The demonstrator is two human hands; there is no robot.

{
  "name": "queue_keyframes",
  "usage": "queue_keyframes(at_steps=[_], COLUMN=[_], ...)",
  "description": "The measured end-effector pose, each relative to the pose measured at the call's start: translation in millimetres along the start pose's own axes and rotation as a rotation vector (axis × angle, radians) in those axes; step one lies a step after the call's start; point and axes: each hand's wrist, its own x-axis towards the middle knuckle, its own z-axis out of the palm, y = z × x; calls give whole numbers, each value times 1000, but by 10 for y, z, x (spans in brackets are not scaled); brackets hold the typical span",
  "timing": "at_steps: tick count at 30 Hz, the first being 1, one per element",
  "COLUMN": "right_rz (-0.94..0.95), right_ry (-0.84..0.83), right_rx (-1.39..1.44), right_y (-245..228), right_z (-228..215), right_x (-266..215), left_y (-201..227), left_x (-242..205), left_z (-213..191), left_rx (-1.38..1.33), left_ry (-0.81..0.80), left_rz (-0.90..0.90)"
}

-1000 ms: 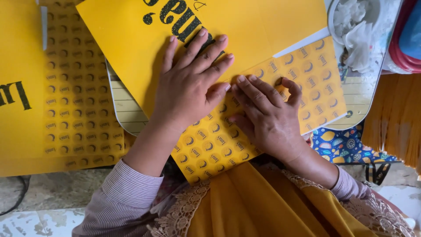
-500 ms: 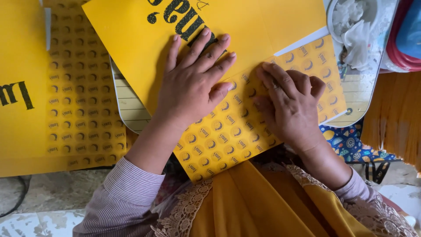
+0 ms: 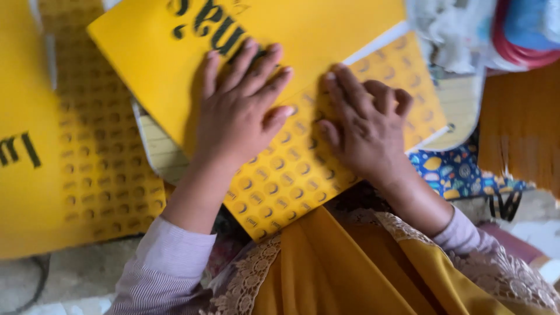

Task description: Applying white adhesive to the edges of yellow paper bags using a cotton swab and folding them to assemble the packaging.

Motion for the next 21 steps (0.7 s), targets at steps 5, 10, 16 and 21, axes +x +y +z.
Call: queue_keyframes(at_steps=[5, 10, 16, 21], right_rz=[-7, -95, 126, 305], right_ry=[-10, -59, -57, -295], right_rx=[-45, 553, 1022, 810], right_y=[99, 661, 1469, 1822], right_z=[49, -135, -683, -538], right_x=[-25, -85, -867, -1493], left_y=[80, 70, 11, 112], left_x=[14, 44, -25, 62], left_z=[-92, -84, -65, -92], left_rx=[115, 140, 243, 95], left_ry=[29, -78, -97, -190], left_rz=[1, -32, 79, -51])
